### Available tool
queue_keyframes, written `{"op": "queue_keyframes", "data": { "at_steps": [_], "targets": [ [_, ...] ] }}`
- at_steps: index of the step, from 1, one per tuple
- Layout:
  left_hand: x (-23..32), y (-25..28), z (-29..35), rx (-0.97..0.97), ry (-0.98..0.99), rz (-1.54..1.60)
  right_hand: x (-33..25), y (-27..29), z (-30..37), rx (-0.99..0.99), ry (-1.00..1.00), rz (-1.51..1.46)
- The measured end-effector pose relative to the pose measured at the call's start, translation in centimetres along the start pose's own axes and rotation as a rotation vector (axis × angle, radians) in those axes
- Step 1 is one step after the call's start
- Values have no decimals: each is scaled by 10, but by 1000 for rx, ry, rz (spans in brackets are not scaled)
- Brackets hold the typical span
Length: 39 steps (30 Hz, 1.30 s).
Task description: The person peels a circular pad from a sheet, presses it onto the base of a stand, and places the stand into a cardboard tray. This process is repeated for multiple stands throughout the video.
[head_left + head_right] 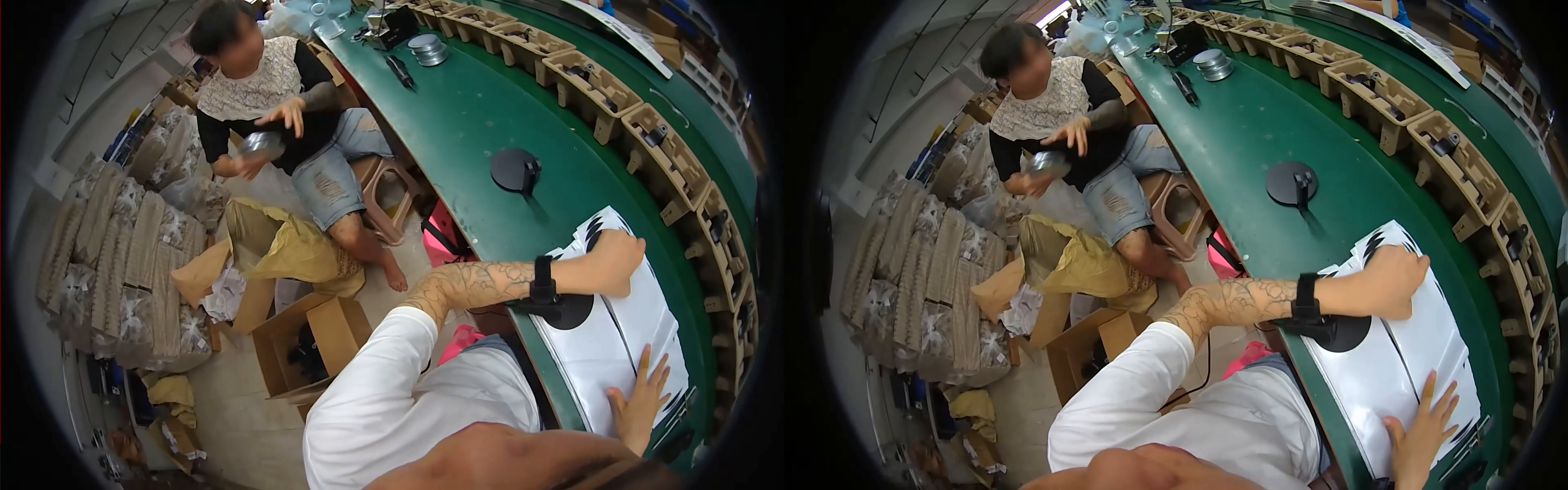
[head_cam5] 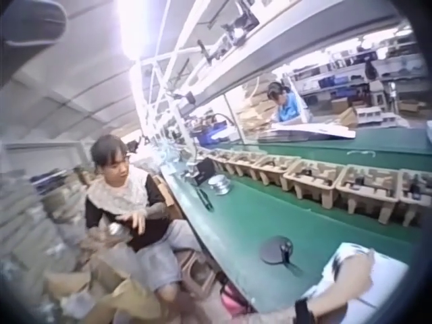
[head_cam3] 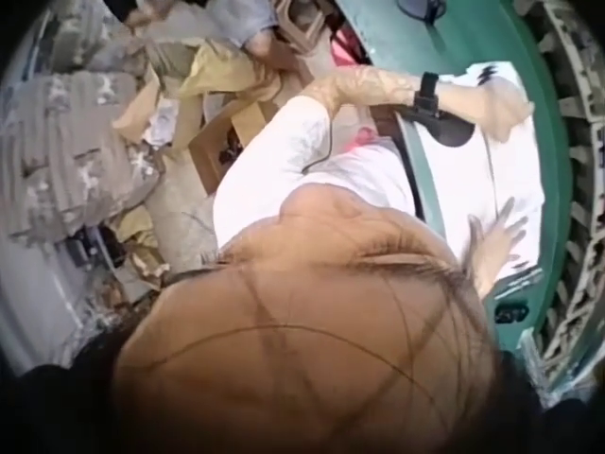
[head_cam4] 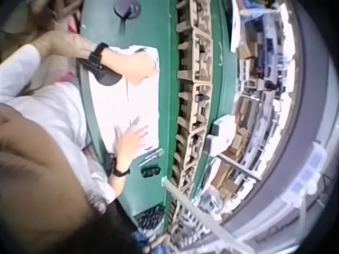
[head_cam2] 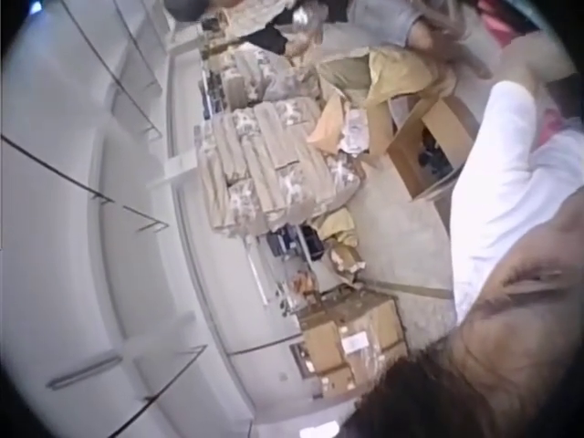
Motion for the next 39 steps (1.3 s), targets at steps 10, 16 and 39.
{"op": "queue_keyframes", "data": {
  "at_steps": [10,16,39],
  "targets": [
    [-44,77,46,282,62,51,-30,-19,-2,390,226,-152],
    [-102,145,83,327,75,419,-66,5,37,716,132,-344],
    [-121,145,130,23,104,724,-87,-437,310,-142,-1230,-925]
  ]
}}
Point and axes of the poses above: each hand's wrist, its own z-axis away from the middle knuckle, its own y-axis out of the back of the hand, x = y × z, the point moved 3 cm from there along -z, towards the middle knuckle, and after that the axes turned 12 degrees about y, right-handed, at the moved point
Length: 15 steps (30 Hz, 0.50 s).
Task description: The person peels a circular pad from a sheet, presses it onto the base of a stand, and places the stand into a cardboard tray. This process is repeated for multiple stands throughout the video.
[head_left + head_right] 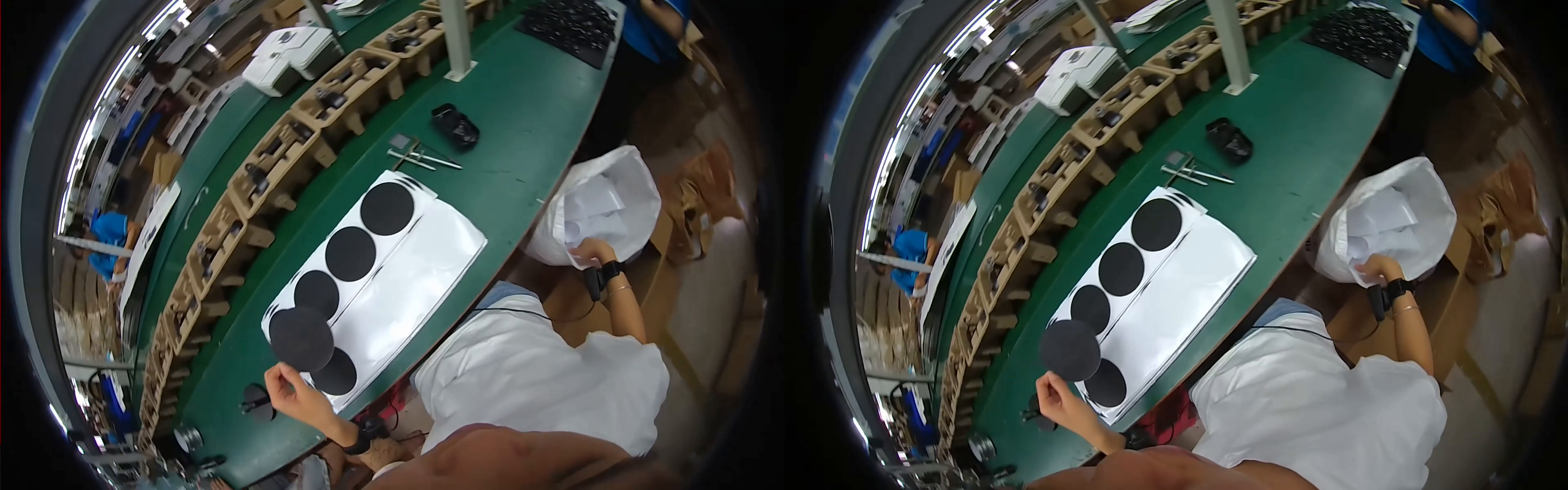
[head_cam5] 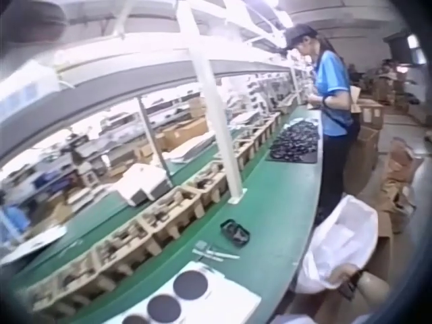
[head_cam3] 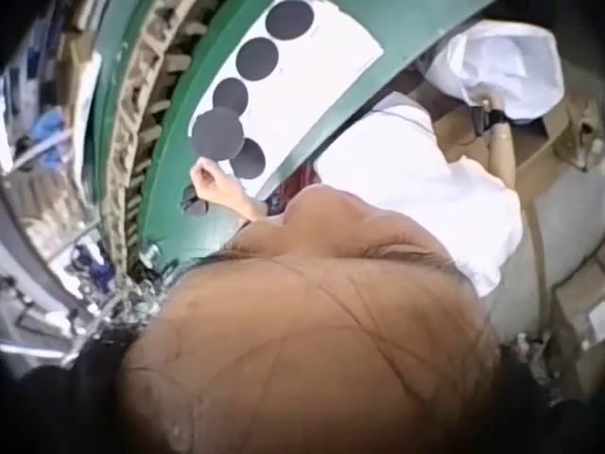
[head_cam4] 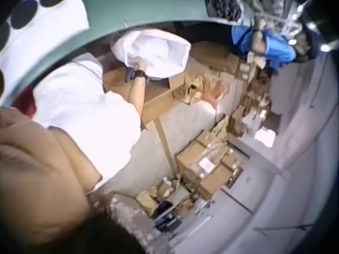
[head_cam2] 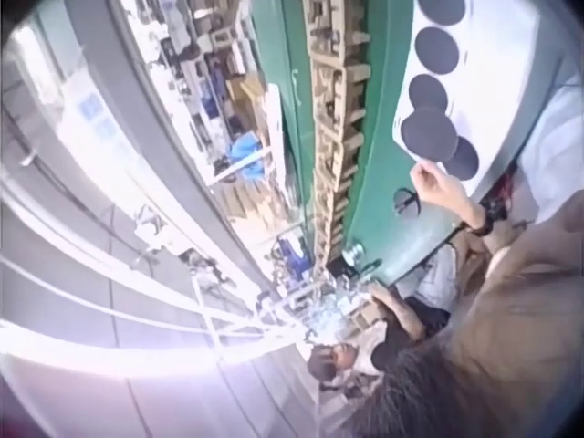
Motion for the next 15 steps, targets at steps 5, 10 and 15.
{"op": "queue_keyframes", "data": {
  "at_steps": [5,10,15],
  "targets": [
    [-5,-4,11,34,-11,-21,-174,158,118,526,264,220],
    [6,-41,18,-12,141,194,-386,190,227,758,1560,-339],
    [15,-53,34,-107,343,359,-471,130,221,591,2209,-264]
  ]
}}
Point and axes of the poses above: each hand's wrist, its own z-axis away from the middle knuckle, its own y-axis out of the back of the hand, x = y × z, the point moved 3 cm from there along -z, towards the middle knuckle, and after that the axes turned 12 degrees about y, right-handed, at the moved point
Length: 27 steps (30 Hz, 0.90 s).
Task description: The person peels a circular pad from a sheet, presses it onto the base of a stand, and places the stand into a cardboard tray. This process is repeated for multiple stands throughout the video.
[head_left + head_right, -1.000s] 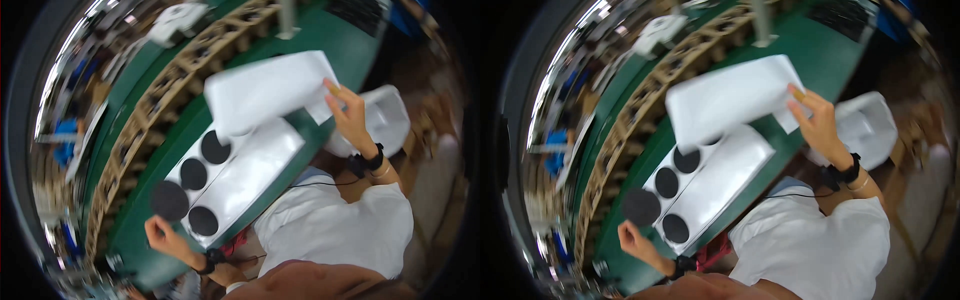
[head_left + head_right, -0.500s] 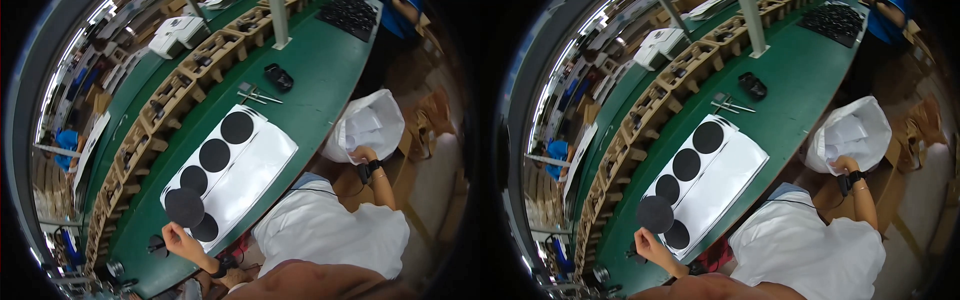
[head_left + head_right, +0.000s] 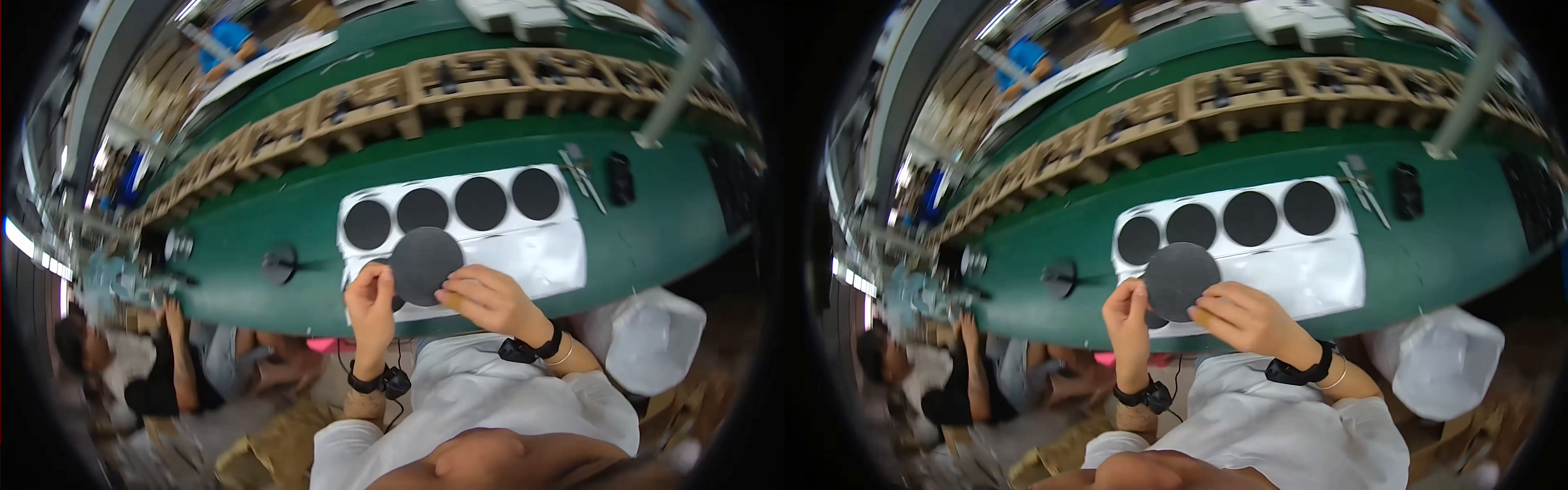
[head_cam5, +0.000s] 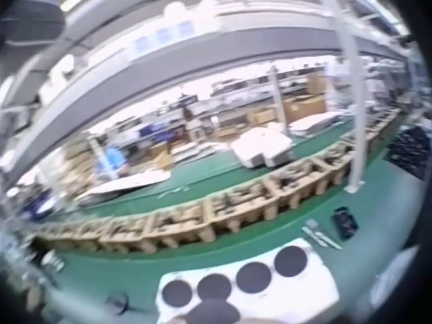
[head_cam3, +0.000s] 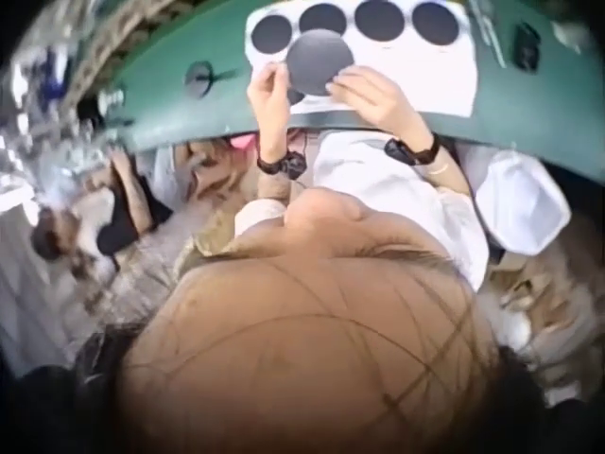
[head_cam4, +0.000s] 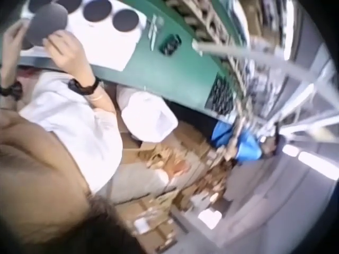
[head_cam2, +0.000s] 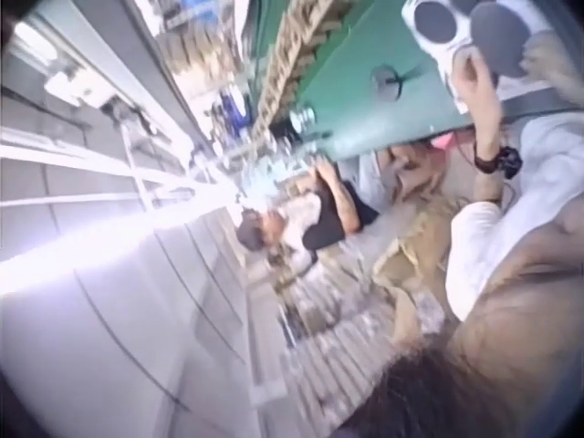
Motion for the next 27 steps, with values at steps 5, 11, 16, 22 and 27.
{"op": "queue_keyframes", "data": {
  "at_steps": [5,11,16,22,27],
  "targets": [
    [0,32,6,-74,75,130,4,-7,4,98,22,-91],
    [-21,197,-52,694,-319,-964,28,19,24,299,-288,63],
    [-58,208,-125,288,-22,-1126,35,18,33,254,-295,61],
    [-52,196,-122,342,-95,-605,30,19,34,289,-375,-44],
    [-1,85,-31,-175,7,711,22,-1,19,514,-915,-680]
  ]
}}
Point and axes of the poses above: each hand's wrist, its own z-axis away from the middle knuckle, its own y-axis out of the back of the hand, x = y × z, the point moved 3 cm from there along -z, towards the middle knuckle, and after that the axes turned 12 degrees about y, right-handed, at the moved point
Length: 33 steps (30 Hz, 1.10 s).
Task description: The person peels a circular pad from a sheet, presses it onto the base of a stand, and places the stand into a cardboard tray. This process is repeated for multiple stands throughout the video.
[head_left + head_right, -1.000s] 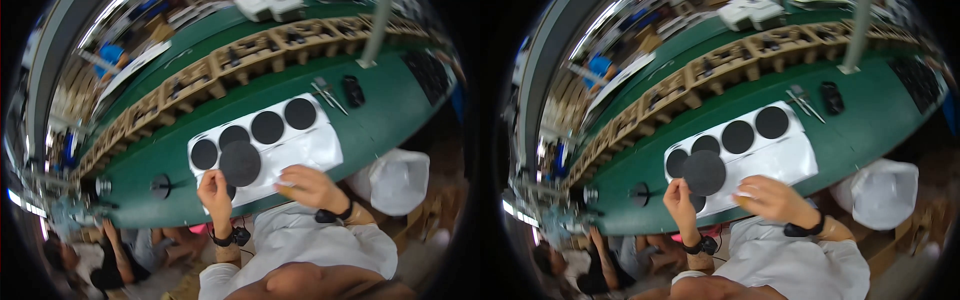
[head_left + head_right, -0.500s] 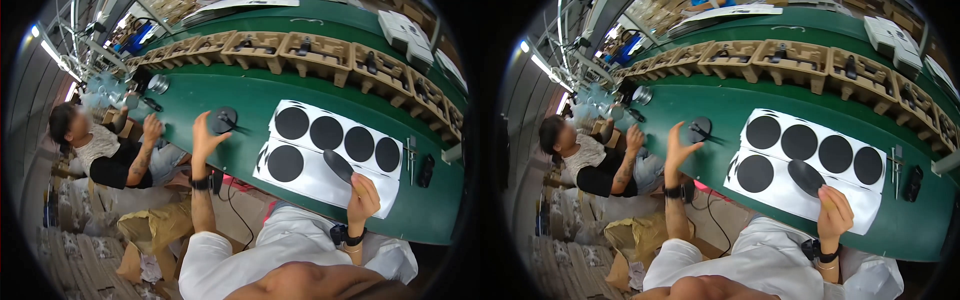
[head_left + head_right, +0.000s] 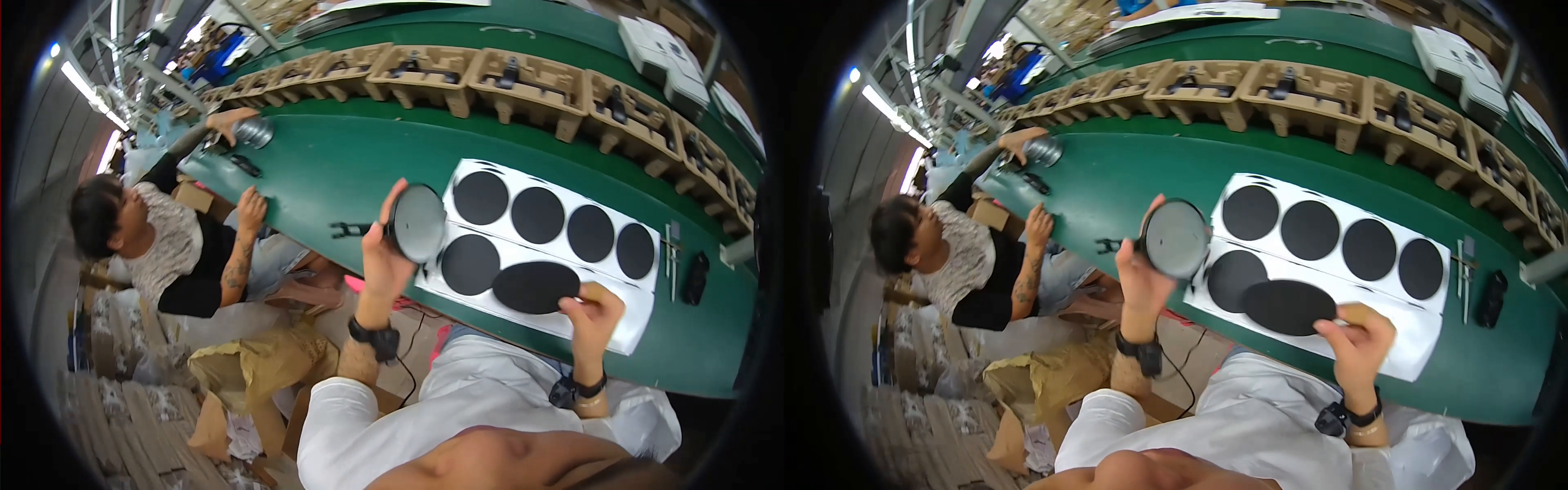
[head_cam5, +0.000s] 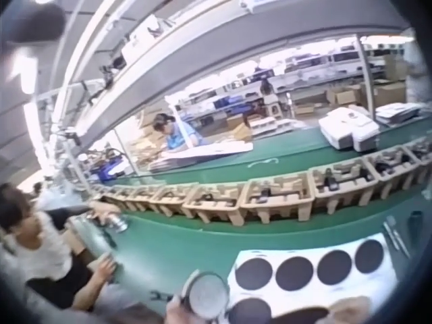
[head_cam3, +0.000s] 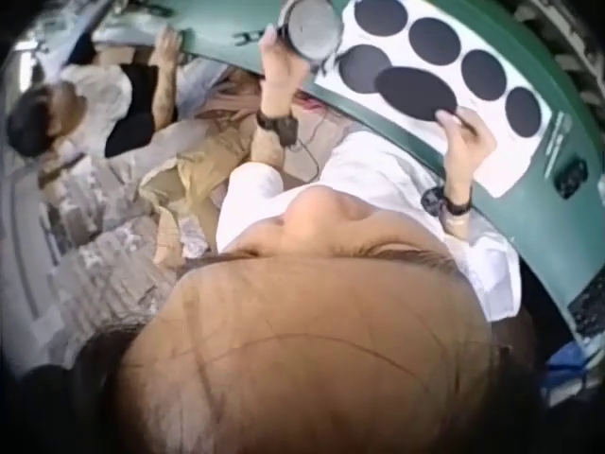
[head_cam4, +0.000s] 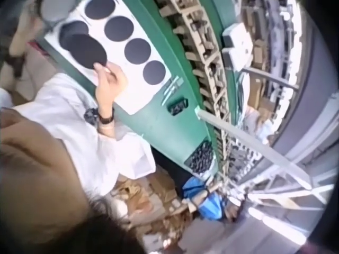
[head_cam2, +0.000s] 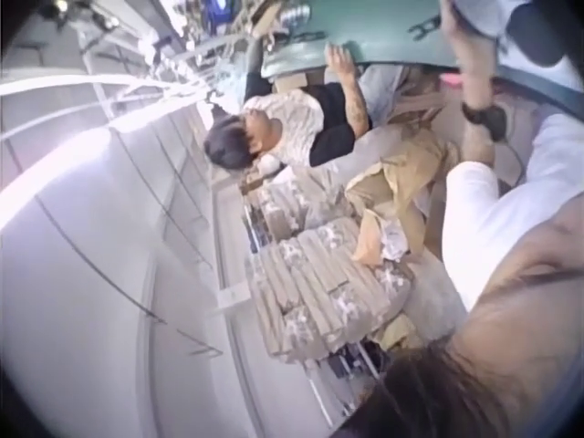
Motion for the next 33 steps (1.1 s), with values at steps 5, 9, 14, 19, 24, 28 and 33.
{"op": "queue_keyframes", "data": {
  "at_steps": [5,9,14,19,24,28,33],
  "targets": [
    [-42,-70,28,-117,182,250,-5,-42,-5,-47,-381,-498],
    [-53,-82,35,-139,142,163,-11,-45,3,-5,-403,-511],
    [-52,-90,33,-151,77,63,-14,-41,2,-52,-423,-449],
    [-46,-90,34,-165,75,10,-19,-48,-1,-38,-439,-427],
    [-46,-85,33,-181,83,-3,-17,-54,0,-36,-436,-409],
    [-42,-85,34,-155,94,-11,-18,-58,3,-28,-423,-411],
    [-38,-86,35,-107,165,24,-21,-62,6,-22,-387,-362]
  ]
}}
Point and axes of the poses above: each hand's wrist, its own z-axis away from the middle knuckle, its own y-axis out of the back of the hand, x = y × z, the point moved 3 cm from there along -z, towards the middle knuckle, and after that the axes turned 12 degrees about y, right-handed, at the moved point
